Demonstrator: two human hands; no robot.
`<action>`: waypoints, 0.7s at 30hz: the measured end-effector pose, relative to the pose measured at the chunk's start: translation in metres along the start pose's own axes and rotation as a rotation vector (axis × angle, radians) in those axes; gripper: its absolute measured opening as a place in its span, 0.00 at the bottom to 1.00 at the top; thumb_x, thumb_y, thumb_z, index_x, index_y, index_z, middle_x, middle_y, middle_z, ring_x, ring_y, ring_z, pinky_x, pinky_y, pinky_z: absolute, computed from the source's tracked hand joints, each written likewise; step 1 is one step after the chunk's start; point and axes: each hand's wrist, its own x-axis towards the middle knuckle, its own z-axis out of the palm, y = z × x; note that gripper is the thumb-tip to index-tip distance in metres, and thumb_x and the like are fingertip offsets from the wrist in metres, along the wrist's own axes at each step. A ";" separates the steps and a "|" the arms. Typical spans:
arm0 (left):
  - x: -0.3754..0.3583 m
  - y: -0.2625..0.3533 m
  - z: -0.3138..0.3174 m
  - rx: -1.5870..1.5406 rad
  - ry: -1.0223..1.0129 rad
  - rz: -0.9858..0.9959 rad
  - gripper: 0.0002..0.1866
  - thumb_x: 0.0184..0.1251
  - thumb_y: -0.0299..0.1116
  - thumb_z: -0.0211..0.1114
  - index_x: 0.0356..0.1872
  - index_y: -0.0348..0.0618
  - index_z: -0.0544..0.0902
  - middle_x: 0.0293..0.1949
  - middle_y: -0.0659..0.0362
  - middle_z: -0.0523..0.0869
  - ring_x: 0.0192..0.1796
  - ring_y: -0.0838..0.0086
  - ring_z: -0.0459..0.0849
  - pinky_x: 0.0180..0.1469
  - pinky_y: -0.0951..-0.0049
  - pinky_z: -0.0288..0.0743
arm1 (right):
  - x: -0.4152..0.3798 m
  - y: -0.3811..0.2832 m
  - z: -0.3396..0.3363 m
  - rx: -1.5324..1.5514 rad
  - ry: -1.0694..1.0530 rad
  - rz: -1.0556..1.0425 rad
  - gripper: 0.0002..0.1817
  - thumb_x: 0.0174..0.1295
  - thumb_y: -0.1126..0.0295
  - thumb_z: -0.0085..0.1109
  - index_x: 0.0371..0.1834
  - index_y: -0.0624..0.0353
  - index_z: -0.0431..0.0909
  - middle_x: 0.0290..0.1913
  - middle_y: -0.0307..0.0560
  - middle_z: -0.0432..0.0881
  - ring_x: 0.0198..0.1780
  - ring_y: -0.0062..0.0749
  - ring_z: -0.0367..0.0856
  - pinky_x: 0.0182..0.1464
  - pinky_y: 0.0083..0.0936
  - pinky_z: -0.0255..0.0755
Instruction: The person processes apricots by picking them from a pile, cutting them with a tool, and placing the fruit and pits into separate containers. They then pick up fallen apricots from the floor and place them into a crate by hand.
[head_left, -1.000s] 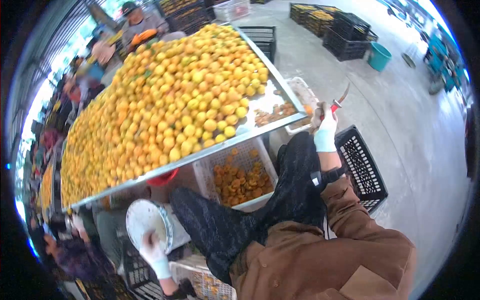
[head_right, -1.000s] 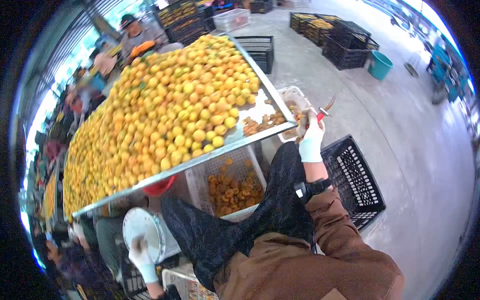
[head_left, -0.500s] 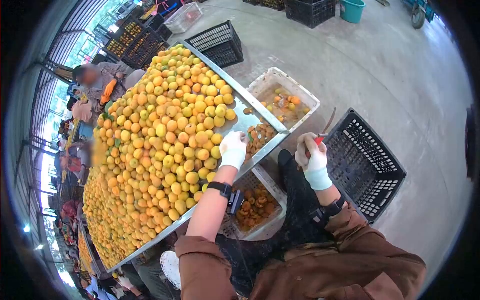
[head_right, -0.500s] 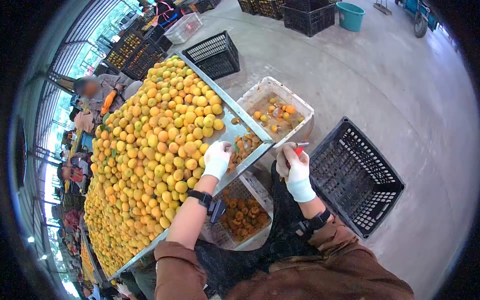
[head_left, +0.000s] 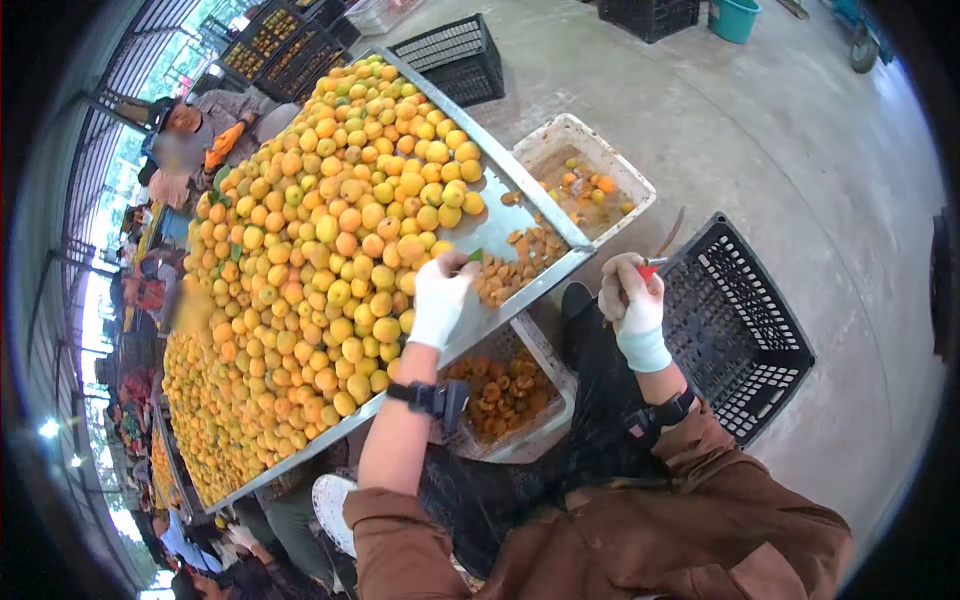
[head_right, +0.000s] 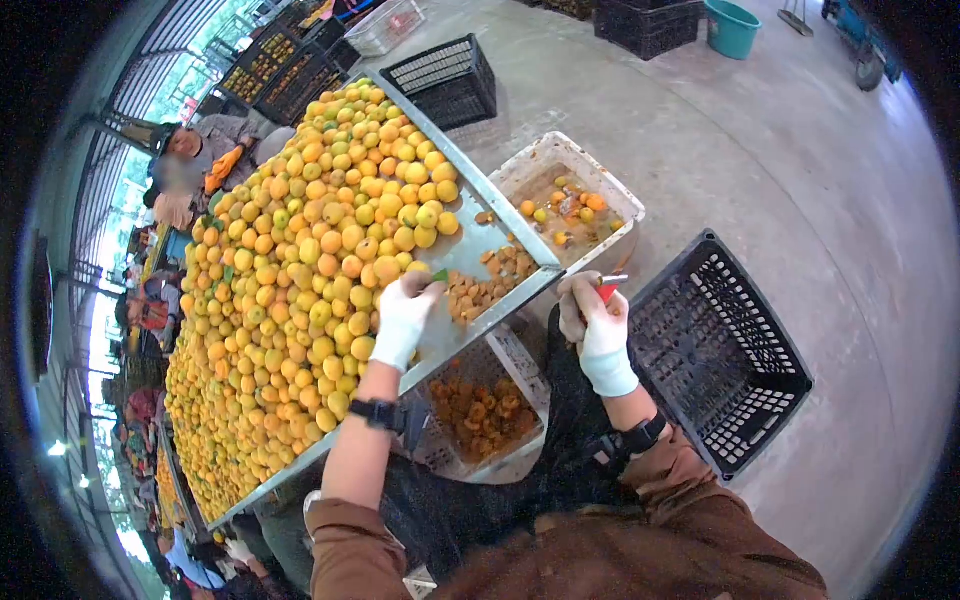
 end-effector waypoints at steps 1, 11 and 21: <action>-0.015 -0.003 -0.018 -0.081 0.016 -0.036 0.11 0.58 0.31 0.67 0.37 0.31 0.83 0.31 0.56 0.86 0.33 0.78 0.81 0.39 0.76 0.75 | -0.001 0.001 0.000 0.008 -0.004 -0.024 0.11 0.68 0.65 0.49 0.31 0.59 0.74 0.13 0.34 0.64 0.10 0.17 0.57 0.14 0.18 0.51; -0.374 -0.071 -0.180 0.253 0.561 -0.501 0.07 0.58 0.29 0.66 0.33 0.34 0.83 0.27 0.56 0.85 0.29 0.76 0.81 0.35 0.74 0.75 | 0.003 0.026 -0.017 0.012 0.095 -0.012 0.10 0.68 0.64 0.52 0.40 0.59 0.77 0.24 0.34 0.69 0.18 0.15 0.58 0.19 0.14 0.51; -0.539 -0.203 -0.131 0.771 0.396 -0.844 0.17 0.50 0.38 0.67 0.43 0.45 0.83 0.37 0.48 0.85 0.38 0.53 0.84 0.43 0.60 0.77 | -0.011 0.038 0.028 -0.139 0.071 -0.074 0.10 0.67 0.65 0.55 0.41 0.62 0.78 0.22 0.33 0.67 0.15 0.13 0.55 0.17 0.17 0.45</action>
